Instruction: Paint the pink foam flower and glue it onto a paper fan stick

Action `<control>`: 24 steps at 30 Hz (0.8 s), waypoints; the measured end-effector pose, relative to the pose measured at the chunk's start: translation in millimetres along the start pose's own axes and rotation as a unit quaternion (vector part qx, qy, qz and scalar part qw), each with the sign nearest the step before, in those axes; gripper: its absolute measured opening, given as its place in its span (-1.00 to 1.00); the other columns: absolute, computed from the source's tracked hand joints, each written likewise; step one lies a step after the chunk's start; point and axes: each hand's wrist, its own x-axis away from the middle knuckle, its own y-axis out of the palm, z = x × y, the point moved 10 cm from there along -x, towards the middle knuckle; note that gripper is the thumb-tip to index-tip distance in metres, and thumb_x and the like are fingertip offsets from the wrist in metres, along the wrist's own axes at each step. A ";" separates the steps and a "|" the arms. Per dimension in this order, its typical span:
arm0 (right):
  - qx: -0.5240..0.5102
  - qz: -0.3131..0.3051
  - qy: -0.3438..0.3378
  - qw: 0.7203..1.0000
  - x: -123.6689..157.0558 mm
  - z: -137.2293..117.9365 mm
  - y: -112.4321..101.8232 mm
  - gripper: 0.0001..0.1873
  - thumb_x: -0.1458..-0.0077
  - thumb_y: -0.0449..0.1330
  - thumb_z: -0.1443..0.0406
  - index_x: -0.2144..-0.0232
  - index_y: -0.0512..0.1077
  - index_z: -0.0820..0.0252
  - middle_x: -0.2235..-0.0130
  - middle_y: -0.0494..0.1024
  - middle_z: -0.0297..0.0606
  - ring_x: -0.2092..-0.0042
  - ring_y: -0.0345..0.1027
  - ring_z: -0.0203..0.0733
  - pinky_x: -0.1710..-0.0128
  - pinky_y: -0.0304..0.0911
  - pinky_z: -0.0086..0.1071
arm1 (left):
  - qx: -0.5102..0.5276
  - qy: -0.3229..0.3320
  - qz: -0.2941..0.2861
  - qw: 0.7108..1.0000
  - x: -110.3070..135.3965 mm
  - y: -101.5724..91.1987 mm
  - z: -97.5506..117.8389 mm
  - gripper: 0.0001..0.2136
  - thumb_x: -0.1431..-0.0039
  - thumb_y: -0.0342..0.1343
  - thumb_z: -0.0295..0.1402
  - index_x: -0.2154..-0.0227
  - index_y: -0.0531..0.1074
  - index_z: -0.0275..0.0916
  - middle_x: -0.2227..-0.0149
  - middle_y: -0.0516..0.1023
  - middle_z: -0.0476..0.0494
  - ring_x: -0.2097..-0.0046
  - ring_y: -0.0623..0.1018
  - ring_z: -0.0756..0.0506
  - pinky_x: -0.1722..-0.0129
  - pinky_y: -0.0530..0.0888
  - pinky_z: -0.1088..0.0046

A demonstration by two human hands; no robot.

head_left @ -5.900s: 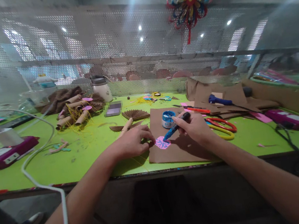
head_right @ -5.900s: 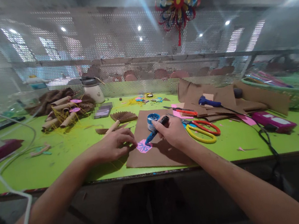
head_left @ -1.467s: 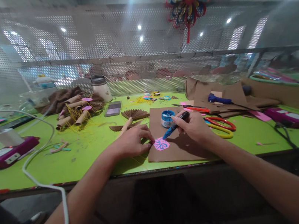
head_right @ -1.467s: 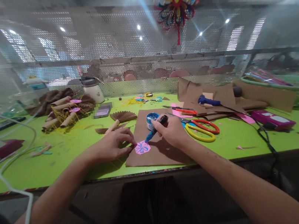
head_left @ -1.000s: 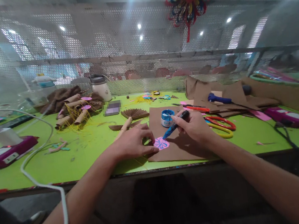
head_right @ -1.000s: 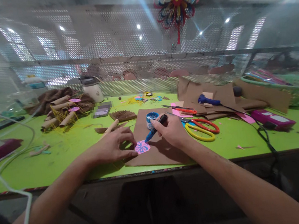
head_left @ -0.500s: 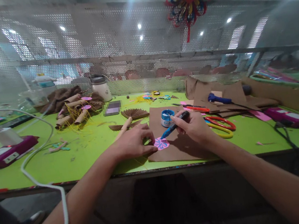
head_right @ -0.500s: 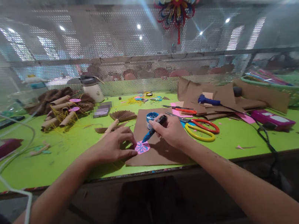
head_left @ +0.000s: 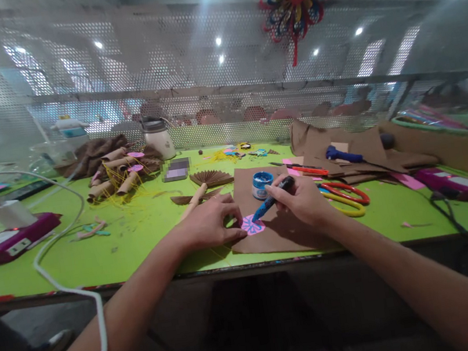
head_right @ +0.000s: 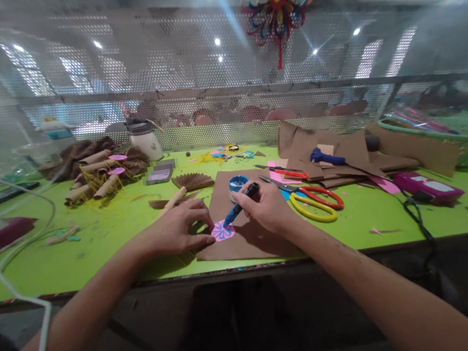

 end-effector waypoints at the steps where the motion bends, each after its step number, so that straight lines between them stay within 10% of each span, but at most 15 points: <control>1: -0.001 0.000 0.002 1.000 0.0 0.7 -0.1 -0.64 -0.03 0.12 0.04 0.49 0.35 0.24 0.67 0.33 -0.40 0.61 0.19 -0.35 0.59 0.12 -0.46 | 0.001 0.001 0.000 1.000 0.0 0.1 0.2 -0.74 -0.03 0.08 -0.06 0.36 0.48 -0.13 0.27 0.44 0.01 0.15 0.42 -0.09 -0.20 -0.23 0.13; 24: -0.011 -0.025 0.003 1.000 2.0 -2.8 5.3 -0.69 -0.05 0.13 0.08 0.45 0.33 0.23 0.67 0.33 -0.42 0.62 0.21 -0.36 0.60 0.13 -0.47 | -0.004 0.002 0.007 1.000 -0.2 0.4 -0.9 -0.75 -0.02 0.09 -0.07 0.35 0.47 -0.11 0.25 0.43 0.00 0.13 0.43 -0.11 -0.20 -0.26 0.11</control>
